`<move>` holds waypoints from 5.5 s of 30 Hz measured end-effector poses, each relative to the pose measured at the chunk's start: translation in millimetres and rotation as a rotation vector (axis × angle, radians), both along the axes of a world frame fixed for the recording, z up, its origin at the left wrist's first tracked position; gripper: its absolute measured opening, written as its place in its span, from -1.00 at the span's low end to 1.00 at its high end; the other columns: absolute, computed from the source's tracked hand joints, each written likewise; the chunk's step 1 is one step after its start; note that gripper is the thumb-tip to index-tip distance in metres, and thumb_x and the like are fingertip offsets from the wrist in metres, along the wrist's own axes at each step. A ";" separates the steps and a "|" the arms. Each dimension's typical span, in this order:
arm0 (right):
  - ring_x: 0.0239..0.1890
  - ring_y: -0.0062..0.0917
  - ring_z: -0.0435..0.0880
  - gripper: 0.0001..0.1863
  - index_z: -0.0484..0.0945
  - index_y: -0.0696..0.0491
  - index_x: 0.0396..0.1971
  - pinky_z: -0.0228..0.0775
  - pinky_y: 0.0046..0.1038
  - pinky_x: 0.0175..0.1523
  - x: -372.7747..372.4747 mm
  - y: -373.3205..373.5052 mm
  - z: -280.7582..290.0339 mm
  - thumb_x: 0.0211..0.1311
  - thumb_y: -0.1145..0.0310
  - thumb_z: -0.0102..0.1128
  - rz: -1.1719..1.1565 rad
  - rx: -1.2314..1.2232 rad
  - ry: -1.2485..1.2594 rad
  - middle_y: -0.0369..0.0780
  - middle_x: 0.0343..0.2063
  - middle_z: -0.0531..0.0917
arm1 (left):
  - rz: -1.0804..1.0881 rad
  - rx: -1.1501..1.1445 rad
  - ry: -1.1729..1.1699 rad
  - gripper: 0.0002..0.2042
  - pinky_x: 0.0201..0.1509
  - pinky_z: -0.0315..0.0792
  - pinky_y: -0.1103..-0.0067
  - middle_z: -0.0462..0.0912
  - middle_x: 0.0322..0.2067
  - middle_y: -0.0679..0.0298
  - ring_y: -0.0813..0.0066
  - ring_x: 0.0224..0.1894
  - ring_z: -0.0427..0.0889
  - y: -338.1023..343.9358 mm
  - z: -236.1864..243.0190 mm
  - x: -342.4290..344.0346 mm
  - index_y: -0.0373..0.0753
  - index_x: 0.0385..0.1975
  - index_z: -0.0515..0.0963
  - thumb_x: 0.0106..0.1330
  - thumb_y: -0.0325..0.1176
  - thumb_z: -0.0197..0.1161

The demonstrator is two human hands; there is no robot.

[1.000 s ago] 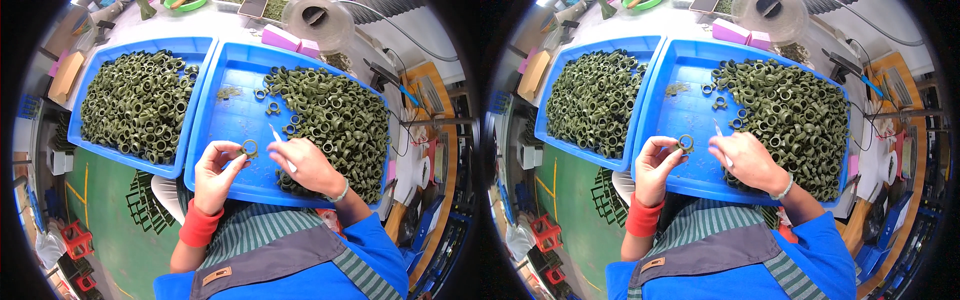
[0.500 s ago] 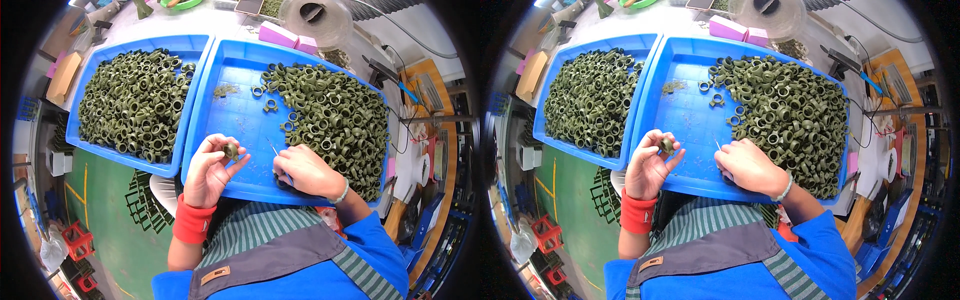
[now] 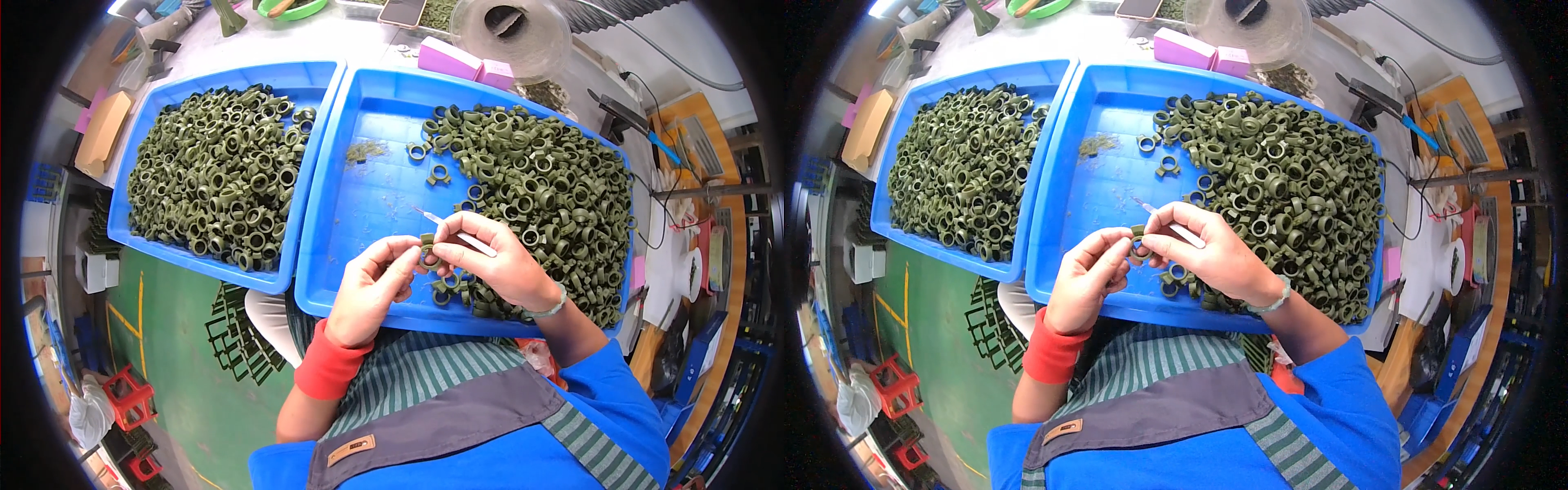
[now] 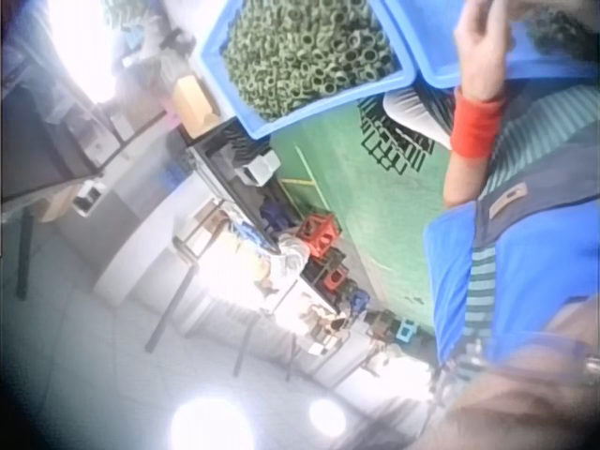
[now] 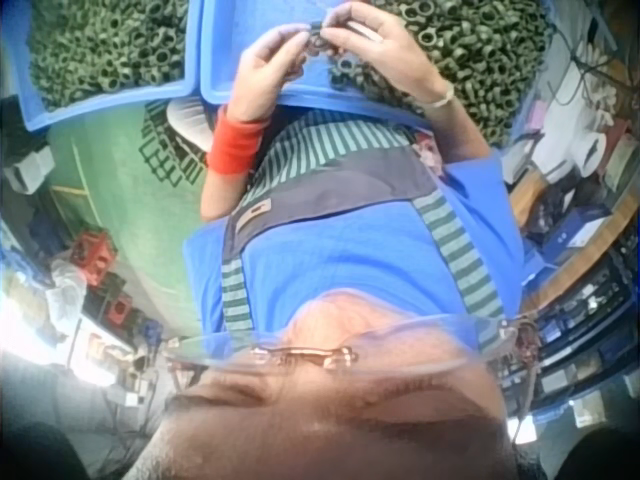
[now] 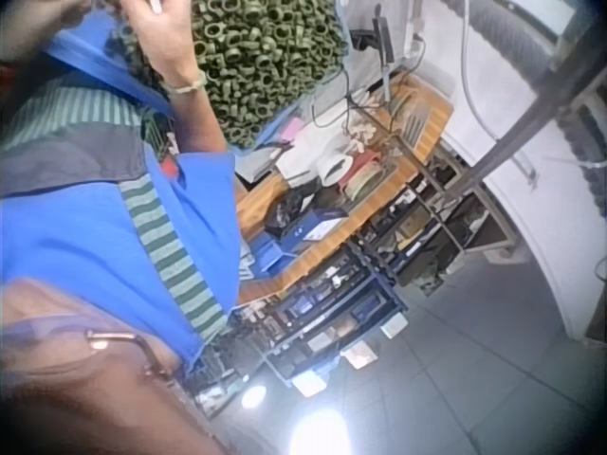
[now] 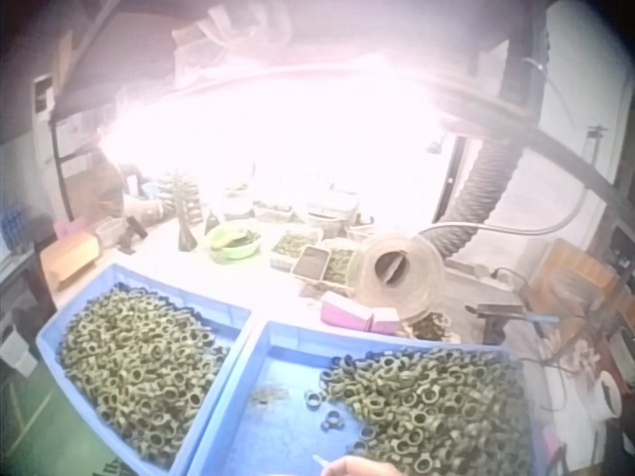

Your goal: The person cleans green rubber rings using a small tool, scraping the inside and edges of the rings before placing them into a tray.

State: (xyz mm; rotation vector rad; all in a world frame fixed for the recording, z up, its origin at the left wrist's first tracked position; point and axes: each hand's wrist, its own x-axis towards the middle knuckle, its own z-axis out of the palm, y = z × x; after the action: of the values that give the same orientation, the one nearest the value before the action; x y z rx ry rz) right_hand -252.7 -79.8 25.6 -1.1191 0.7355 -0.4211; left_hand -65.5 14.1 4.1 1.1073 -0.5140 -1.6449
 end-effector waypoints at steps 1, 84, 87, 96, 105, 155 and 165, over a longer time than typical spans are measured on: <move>-0.27 -0.71 0.63 -0.84 0.53 0.13 -0.14 0.51 -0.62 -0.16 0.8 0.8 0.6 0.40 0.39 0.22 -0.001 0.000 0.000 -0.31 -0.30 0.66 | -0.001 0.000 0.000 -0.79 -0.41 0.24 0.77 0.60 -0.33 0.38 0.79 -0.45 0.37 -0.3 -0.4 1.2 -0.30 0.02 0.55 0.48 -0.37 0.19; -0.12 -0.56 0.70 -0.78 0.56 0.13 -0.10 0.53 -0.49 -0.02 11.5 2.4 -5.4 0.27 0.58 0.28 -0.082 -0.527 0.237 -0.22 -0.18 0.70 | 0.304 -0.485 -0.766 -0.73 -0.42 0.31 0.76 0.60 -0.31 0.37 0.76 -0.45 0.43 6.3 -8.4 3.2 -0.30 -0.08 0.55 0.25 -0.67 0.33; -0.19 -0.34 0.67 -0.78 0.53 0.08 -0.18 0.47 -0.31 -0.05 0.8 -2.5 -31.6 0.18 0.56 0.30 0.031 -1.118 0.496 -0.17 -0.29 0.66 | 0.352 -0.307 -0.271 -0.75 -0.40 0.43 0.78 0.61 -0.21 0.28 0.60 -0.21 0.66 0.6 -4.3 10.3 -0.29 0.00 0.49 0.36 -0.59 0.25; -0.34 -0.29 0.61 -0.79 0.46 0.09 -0.31 0.42 -0.31 -0.15 9.3 -2.8 -43.4 0.09 0.55 0.29 0.042 -0.998 0.384 -0.18 -0.42 0.57 | 0.255 -0.127 0.580 -0.74 0.25 0.57 0.32 0.54 0.02 0.08 0.07 0.29 0.46 0.8 -5.4 30.7 -0.33 0.06 0.40 0.43 -0.43 0.05; -0.05 -0.54 0.59 -0.67 0.27 0.07 -0.13 0.49 -0.45 0.10 16.0 9.4 -23.9 0.25 0.77 0.10 -0.203 -0.528 -0.144 -0.15 -0.14 0.52 | -0.003 0.196 0.316 -0.79 -0.48 0.30 0.84 0.58 -0.26 0.32 0.71 -0.39 0.50 -1.5 17.0 -3.3 -0.24 0.02 0.44 0.48 -0.35 0.18; -0.38 -0.64 0.66 -0.79 0.60 0.23 -0.24 0.46 -0.61 -0.32 -6.3 -13.2 -8.4 0.52 0.44 0.02 -0.094 -0.674 -0.056 -0.26 -0.37 0.65 | 0.039 -0.406 -0.682 -0.78 -0.40 0.25 0.77 0.54 -0.37 0.43 0.80 -0.46 0.35 0.1 -4.0 9.8 -0.29 0.01 0.66 0.47 -0.49 0.15; -0.24 -0.54 0.75 -0.79 0.58 0.24 -0.18 0.59 -0.52 -0.17 0.4 -0.1 -15.6 0.52 0.44 -0.01 -0.173 -0.348 -0.355 -0.09 -0.29 0.73 | 0.162 -0.173 -0.551 -0.77 -0.37 0.37 0.74 0.61 -0.30 0.35 0.70 -0.38 0.53 1.8 -0.1 9.7 -0.31 0.04 0.63 0.49 -0.46 0.13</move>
State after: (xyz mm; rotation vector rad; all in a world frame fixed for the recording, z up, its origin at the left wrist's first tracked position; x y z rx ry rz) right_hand -252.3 -79.9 10.1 -1.2643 0.4547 -0.8954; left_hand -55.8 15.9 4.0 1.4307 -0.8765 -1.1222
